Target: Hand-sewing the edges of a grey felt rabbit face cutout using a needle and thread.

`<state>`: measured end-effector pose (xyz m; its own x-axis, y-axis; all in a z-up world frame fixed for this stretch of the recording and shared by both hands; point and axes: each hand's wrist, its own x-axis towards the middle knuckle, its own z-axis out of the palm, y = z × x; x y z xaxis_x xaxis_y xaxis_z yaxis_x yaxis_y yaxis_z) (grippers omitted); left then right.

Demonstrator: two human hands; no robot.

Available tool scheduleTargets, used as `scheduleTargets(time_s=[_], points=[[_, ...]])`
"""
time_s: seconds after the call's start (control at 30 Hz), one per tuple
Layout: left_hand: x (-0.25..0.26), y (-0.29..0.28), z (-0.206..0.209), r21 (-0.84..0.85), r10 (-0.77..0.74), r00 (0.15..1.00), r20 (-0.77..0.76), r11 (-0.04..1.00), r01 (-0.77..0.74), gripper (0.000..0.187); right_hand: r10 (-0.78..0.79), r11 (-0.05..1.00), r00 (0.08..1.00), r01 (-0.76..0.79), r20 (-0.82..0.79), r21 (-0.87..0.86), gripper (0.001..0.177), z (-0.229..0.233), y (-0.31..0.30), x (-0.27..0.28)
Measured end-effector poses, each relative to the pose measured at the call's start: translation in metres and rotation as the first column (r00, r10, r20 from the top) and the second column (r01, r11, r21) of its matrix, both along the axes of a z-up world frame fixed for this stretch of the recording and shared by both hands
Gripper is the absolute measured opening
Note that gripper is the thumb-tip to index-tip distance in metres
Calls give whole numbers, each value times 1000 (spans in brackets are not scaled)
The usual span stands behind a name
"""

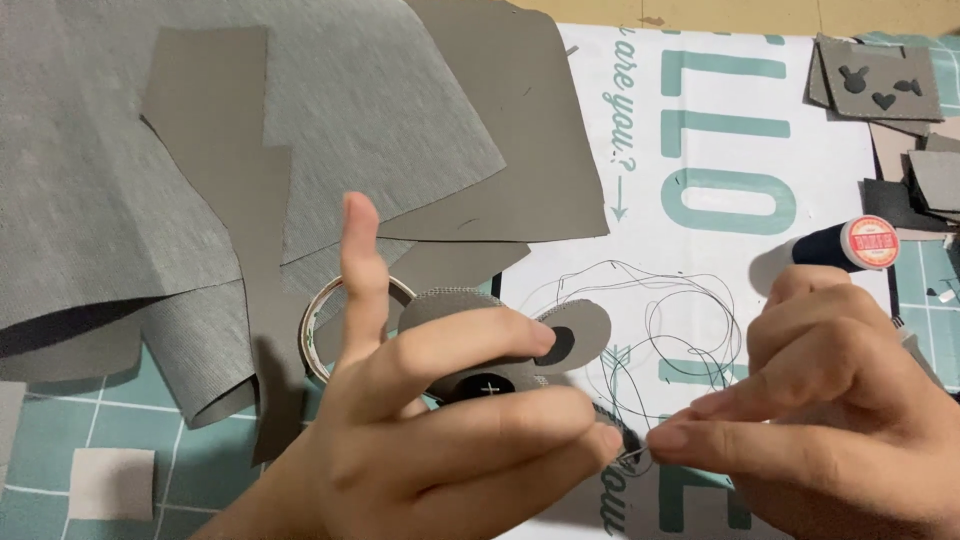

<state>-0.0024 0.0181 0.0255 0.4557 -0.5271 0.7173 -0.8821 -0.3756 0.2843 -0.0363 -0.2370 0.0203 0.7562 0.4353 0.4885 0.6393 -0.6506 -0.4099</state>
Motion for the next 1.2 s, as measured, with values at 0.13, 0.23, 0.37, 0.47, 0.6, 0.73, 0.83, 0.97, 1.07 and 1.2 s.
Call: scheduleTargets(time_s=[0.13, 0.23, 0.37, 0.47, 0.6, 0.73, 0.83, 0.97, 1.07, 1.2], points=[[0, -1, -1, -17, 17, 1000, 10, 1000, -17, 17, -10, 1000, 1000, 10, -4, -30, 22, 2, -1, -1], [0, 0, 0, -1, -5, 1000, -10, 1000, 5, 19, 0, 999, 1000, -1, -19, -42, 21, 3, 1, -1], [0, -1, -1, -12, 11, 1000, 5, 1000, -11, 18, -8, 1000, 1000, 8, -7, -12, 22, 1, 1, -1], [-1, 0, 1, 13, 17, 1000, -12, 1000, -17, 14, 21, 1000, 1000, -20, 17, -16, 23, -1, -1, 2], [3, -1, -2, 10, -2, 1000, -6, 1000, 2, 17, 24, 1000, 998, -24, 62, -4, 23, -5, -2, 5], [4, -4, -7, -43, -61, 966, -251, 998, 52, 6, 44, 992, 991, -59, 126, 113, 6, -14, 8, 16], [-1, -6, -1, -261, -224, 698, -680, 964, 55, 4, 89, 960, 996, -86, 1, 268, 10, -17, 16, 17], [0, -5, 0, -287, -254, 395, -883, 957, -26, 4, 104, 899, 979, -18, -174, 437, 8, -24, 18, 13], [1, -5, -1, -286, -251, 335, -908, 957, -58, 7, 106, 897, 976, -10, -192, 442, 10, -25, 18, 12], [0, -5, -3, -271, -232, 302, -925, 958, -96, 6, 93, 898, 975, 4, -200, 439, 11, -26, 20, 12]])
